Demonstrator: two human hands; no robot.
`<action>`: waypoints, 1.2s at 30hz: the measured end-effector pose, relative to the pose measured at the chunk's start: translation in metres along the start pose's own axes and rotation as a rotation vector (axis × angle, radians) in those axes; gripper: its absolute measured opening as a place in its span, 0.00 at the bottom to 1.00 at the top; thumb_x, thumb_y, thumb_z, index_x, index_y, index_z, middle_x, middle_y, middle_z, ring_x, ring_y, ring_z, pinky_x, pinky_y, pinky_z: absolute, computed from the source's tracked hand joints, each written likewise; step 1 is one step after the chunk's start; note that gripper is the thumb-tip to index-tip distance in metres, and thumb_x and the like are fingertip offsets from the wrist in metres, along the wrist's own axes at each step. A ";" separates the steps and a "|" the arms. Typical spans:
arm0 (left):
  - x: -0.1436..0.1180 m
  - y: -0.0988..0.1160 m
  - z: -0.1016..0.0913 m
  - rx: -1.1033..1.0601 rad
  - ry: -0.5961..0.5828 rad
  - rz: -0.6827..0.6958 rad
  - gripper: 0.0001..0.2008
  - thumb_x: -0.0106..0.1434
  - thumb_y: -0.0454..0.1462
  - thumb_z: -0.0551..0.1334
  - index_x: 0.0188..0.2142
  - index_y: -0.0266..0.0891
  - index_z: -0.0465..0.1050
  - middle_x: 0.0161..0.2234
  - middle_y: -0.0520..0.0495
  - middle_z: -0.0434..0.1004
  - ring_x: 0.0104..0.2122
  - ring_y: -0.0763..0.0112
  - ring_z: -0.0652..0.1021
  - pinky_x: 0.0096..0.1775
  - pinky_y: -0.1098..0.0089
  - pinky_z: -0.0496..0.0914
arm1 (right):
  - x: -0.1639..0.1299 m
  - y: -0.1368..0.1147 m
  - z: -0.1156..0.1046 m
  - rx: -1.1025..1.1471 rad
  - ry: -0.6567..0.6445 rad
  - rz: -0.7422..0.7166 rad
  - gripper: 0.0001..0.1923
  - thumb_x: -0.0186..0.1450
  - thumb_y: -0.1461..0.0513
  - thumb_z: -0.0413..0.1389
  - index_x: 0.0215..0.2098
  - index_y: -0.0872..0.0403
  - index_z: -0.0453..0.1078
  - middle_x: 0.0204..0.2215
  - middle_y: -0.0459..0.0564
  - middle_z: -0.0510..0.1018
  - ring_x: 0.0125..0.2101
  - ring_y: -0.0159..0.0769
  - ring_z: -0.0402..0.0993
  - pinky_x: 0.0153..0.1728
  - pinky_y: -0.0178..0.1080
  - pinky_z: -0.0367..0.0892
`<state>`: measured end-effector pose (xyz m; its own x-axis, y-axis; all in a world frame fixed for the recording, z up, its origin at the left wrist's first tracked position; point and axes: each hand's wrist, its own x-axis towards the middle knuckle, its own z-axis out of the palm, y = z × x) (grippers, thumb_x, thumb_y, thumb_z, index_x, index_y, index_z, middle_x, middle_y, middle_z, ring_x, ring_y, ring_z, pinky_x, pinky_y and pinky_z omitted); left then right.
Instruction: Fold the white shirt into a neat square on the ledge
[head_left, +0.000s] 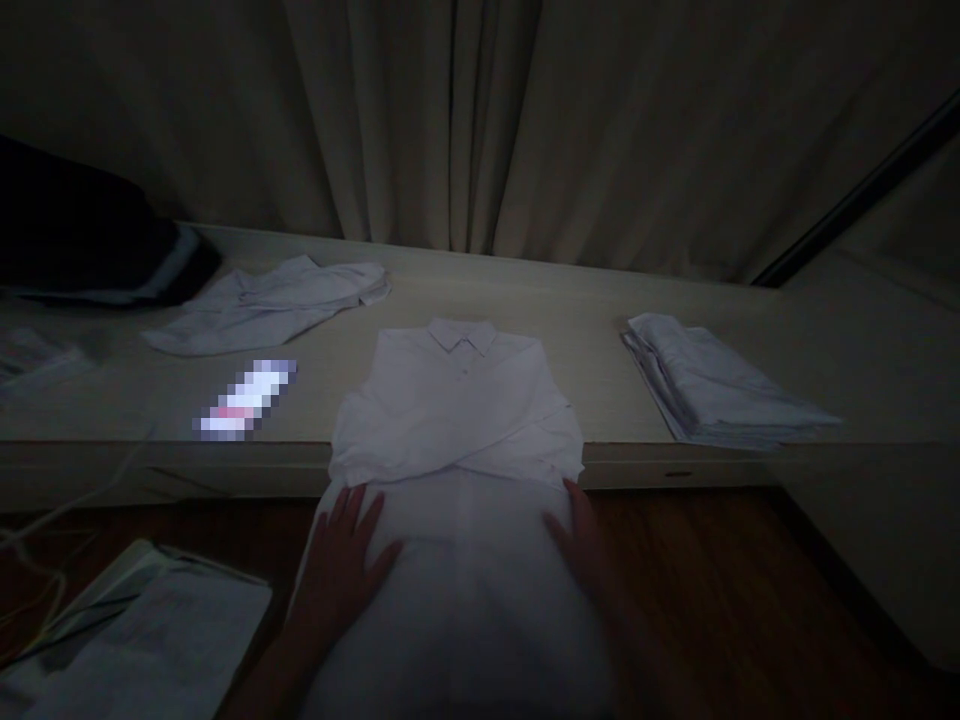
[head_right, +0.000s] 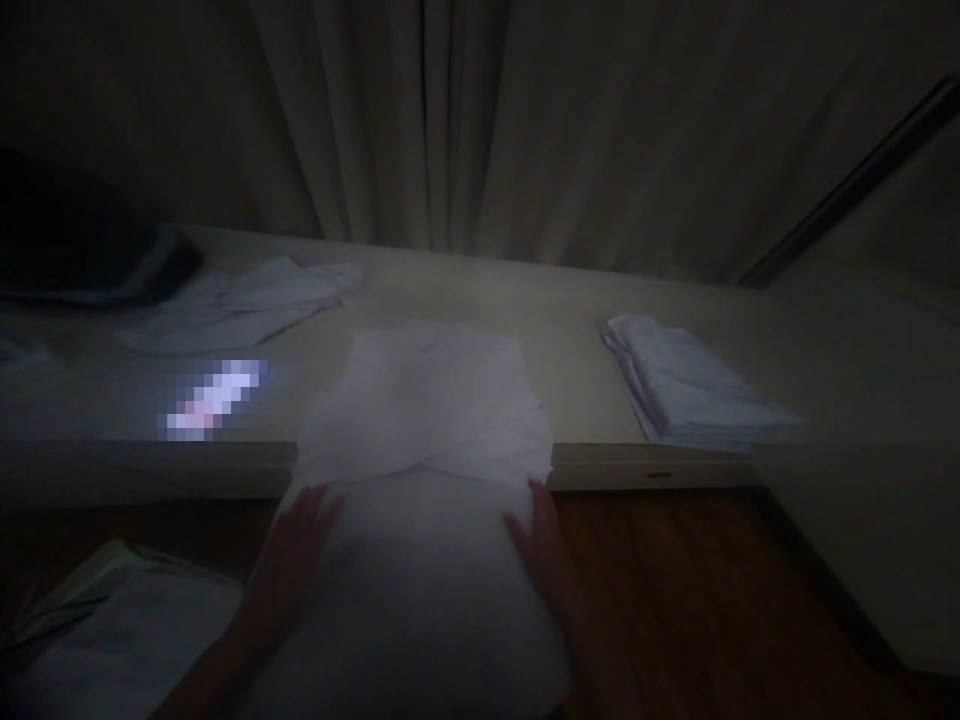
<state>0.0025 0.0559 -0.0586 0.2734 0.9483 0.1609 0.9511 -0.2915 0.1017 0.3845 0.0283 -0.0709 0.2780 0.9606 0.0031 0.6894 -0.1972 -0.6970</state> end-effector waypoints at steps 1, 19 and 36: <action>0.001 0.000 0.000 -0.002 0.001 -0.004 0.32 0.62 0.53 0.51 0.61 0.39 0.57 0.64 0.33 0.53 0.64 0.47 0.52 0.58 0.45 0.56 | 0.002 0.001 0.000 0.006 -0.003 -0.007 0.34 0.62 0.49 0.50 0.63 0.53 0.49 0.62 0.59 0.57 0.61 0.45 0.54 0.60 0.52 0.54; 0.071 -0.020 -0.035 -0.060 0.223 -0.104 0.28 0.65 0.47 0.47 0.59 0.33 0.59 0.61 0.32 0.59 0.61 0.51 0.60 0.58 0.51 0.59 | 0.060 -0.030 -0.015 -0.166 0.172 -0.219 0.35 0.66 0.50 0.45 0.66 0.54 0.42 0.66 0.59 0.49 0.65 0.46 0.44 0.62 0.54 0.49; 0.243 -0.040 0.044 0.122 -0.012 -0.114 0.40 0.59 0.61 0.42 0.63 0.44 0.52 0.65 0.32 0.50 0.63 0.38 0.51 0.57 0.37 0.43 | 0.231 -0.072 0.042 -0.650 -0.101 -0.261 0.40 0.64 0.40 0.39 0.66 0.52 0.47 0.67 0.61 0.47 0.65 0.54 0.40 0.62 0.56 0.40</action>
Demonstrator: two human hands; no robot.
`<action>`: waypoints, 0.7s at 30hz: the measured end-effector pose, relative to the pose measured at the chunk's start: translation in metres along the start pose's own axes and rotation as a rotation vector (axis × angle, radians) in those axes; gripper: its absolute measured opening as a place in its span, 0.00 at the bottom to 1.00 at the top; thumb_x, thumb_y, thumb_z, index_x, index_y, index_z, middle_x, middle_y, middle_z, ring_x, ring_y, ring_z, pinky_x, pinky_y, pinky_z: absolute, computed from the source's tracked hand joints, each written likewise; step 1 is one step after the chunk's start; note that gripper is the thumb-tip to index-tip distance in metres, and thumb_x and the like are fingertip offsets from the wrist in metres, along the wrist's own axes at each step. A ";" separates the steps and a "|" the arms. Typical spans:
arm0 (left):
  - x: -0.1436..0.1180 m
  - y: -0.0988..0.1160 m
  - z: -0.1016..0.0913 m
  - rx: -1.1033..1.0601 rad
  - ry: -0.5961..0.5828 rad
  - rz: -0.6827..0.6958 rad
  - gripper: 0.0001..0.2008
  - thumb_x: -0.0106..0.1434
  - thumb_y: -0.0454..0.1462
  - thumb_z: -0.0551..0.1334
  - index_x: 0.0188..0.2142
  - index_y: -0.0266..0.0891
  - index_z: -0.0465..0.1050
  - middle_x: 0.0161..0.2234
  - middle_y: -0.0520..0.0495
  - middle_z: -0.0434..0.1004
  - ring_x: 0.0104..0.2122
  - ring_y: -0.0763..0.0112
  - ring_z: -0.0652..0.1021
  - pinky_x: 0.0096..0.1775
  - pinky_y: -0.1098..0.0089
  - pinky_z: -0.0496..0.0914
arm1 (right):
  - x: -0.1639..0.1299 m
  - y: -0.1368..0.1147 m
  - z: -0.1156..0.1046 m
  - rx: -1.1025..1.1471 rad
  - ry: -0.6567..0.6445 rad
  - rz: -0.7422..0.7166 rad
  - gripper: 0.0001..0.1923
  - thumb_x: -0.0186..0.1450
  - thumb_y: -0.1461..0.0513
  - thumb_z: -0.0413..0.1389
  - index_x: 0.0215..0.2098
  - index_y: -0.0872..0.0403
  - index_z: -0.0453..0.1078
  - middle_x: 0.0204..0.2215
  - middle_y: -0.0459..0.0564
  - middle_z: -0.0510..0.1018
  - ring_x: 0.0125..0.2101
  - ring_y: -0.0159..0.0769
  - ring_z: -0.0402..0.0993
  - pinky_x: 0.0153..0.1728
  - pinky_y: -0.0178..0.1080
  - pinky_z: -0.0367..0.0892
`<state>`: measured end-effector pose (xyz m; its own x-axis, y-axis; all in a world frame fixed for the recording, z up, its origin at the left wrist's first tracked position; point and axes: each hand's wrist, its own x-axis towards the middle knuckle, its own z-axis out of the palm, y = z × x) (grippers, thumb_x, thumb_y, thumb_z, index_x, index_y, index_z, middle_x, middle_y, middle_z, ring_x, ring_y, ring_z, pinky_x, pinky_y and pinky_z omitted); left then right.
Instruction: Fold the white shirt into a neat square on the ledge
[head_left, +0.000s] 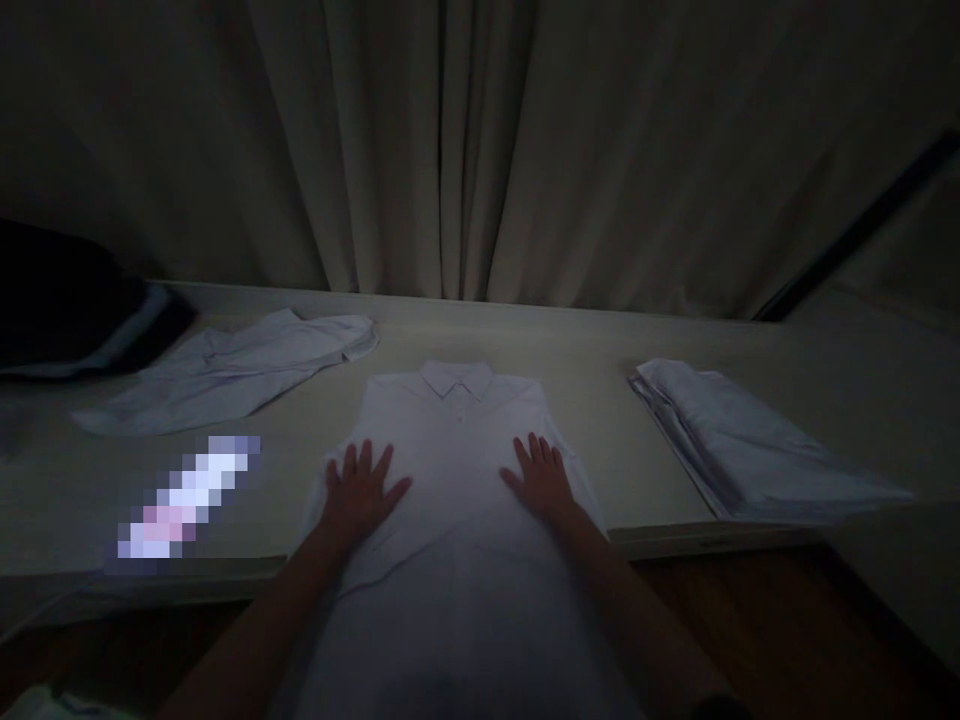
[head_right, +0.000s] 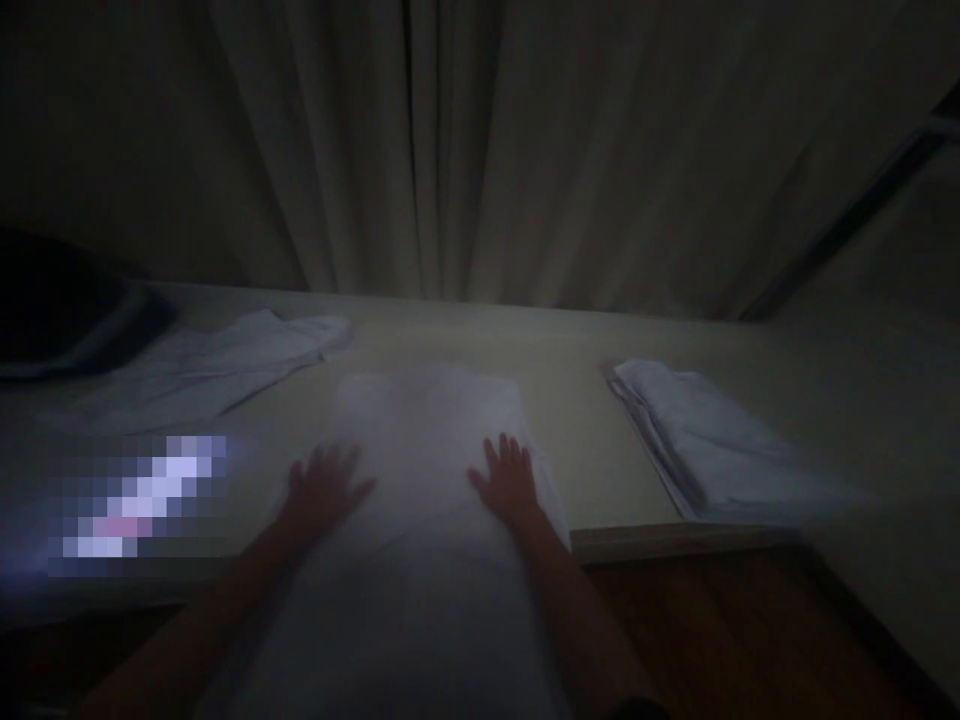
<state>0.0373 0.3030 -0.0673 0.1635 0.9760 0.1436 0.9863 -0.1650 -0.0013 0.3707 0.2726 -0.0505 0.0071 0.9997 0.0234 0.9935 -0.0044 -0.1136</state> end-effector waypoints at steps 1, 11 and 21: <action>0.007 0.000 -0.001 -0.006 -0.004 0.002 0.39 0.59 0.61 0.41 0.63 0.44 0.51 0.65 0.33 0.49 0.64 0.39 0.50 0.58 0.38 0.43 | 0.007 0.000 0.000 -0.009 0.008 0.001 0.40 0.64 0.40 0.38 0.66 0.52 0.47 0.67 0.61 0.46 0.65 0.53 0.40 0.62 0.55 0.39; 0.057 -0.004 0.000 -0.057 0.012 0.002 0.37 0.61 0.59 0.43 0.63 0.44 0.52 0.65 0.35 0.50 0.64 0.41 0.50 0.58 0.38 0.44 | 0.061 0.002 0.001 0.020 0.061 -0.041 0.37 0.66 0.43 0.39 0.66 0.54 0.48 0.66 0.61 0.49 0.65 0.51 0.42 0.62 0.53 0.41; -0.112 -0.052 -0.051 -0.606 0.026 -0.400 0.28 0.59 0.53 0.51 0.54 0.42 0.65 0.56 0.42 0.67 0.56 0.55 0.68 0.56 0.53 0.64 | -0.098 0.046 -0.028 0.546 0.435 0.189 0.29 0.62 0.50 0.49 0.57 0.56 0.59 0.54 0.62 0.67 0.55 0.48 0.63 0.55 0.53 0.61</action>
<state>-0.0335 0.1955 -0.0326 -0.2155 0.9756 0.0421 0.7832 0.1469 0.6042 0.4189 0.1736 -0.0297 0.3307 0.8824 0.3345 0.7733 -0.0502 -0.6320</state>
